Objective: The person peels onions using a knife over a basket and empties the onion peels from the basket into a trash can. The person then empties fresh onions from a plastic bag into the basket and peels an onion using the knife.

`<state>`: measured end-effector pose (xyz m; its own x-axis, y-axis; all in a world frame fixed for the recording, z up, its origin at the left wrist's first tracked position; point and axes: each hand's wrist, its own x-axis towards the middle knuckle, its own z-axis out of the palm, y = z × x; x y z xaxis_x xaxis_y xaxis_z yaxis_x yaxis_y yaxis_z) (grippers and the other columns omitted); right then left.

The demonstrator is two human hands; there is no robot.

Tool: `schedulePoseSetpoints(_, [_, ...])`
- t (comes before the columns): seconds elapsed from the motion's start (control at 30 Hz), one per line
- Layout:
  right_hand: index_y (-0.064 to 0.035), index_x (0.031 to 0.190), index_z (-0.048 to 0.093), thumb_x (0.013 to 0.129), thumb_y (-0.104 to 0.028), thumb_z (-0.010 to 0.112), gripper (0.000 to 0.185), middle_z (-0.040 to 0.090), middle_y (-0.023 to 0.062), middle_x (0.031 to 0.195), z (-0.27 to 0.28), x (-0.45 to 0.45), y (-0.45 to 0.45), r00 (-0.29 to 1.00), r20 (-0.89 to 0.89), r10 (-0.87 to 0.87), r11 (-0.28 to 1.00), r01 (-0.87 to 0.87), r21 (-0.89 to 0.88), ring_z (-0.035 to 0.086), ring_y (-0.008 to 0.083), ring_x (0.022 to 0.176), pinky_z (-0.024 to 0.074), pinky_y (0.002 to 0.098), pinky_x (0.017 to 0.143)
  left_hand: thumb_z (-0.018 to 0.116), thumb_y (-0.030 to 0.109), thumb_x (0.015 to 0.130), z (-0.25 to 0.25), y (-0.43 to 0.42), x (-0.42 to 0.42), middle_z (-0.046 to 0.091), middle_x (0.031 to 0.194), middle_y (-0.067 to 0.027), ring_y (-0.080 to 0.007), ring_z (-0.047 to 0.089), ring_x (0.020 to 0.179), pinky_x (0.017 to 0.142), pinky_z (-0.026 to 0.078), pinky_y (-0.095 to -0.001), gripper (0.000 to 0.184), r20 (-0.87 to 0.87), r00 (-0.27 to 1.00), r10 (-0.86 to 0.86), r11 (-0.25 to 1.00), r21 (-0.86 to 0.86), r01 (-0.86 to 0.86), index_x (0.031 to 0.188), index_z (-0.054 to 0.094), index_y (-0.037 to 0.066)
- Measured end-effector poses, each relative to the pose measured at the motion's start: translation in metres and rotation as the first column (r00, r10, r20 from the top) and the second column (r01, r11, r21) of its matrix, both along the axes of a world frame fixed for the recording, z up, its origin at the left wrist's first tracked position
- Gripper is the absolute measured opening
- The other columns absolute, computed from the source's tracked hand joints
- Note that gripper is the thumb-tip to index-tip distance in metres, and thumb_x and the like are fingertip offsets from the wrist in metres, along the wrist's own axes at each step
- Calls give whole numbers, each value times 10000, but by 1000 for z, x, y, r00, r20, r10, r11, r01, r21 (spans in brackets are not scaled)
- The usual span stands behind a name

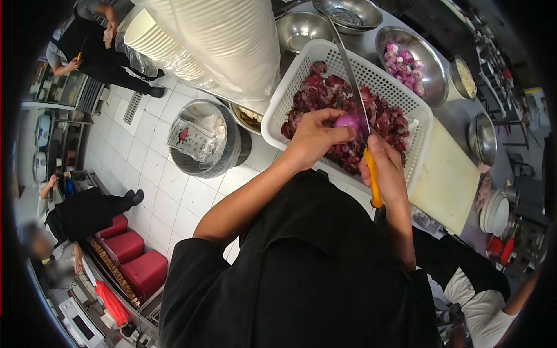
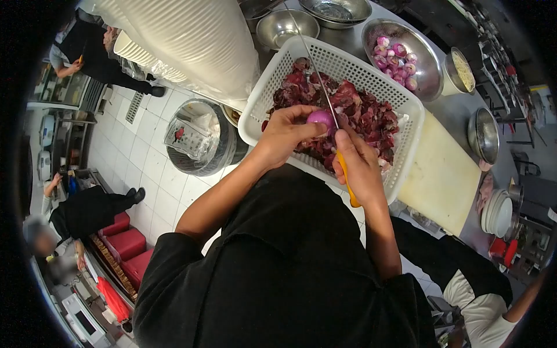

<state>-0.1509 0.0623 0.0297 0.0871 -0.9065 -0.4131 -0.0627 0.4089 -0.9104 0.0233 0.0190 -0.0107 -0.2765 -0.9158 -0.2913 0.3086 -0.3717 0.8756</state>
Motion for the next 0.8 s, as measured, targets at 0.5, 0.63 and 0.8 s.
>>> schedulePoseSetpoints(0.5, [-82,820,544,1008,-461,489,426,485,15,561,-2,-27,-7,995,91,-49,998,44,54,437,89,447,334,240,434,621,-23,873,-15,-2,-4,636,1108,-76,-165,636,1000,861,544,-304,488,-294,954,-64,997,28,76,1345,502,-1])
schedulePoseSetpoints(0.63, [-78,818,547,1006,-466,489,435,493,16,577,6,-30,-11,993,116,-33,999,33,1,450,87,464,341,243,441,656,-108,815,-18,-4,-10,642,1112,-85,-155,646,953,814,543,-277,540,-136,987,-83,995,-65,75,1322,516,10])
schedulePoseSetpoints(0.8, [-81,810,539,1001,-455,515,420,488,16,579,2,-35,-12,973,183,-143,989,134,59,450,91,467,345,241,437,647,-111,836,-11,-5,-12,643,1138,-111,-176,651,987,858,553,-297,496,-77,997,-28,997,-79,22,1302,514,-3])
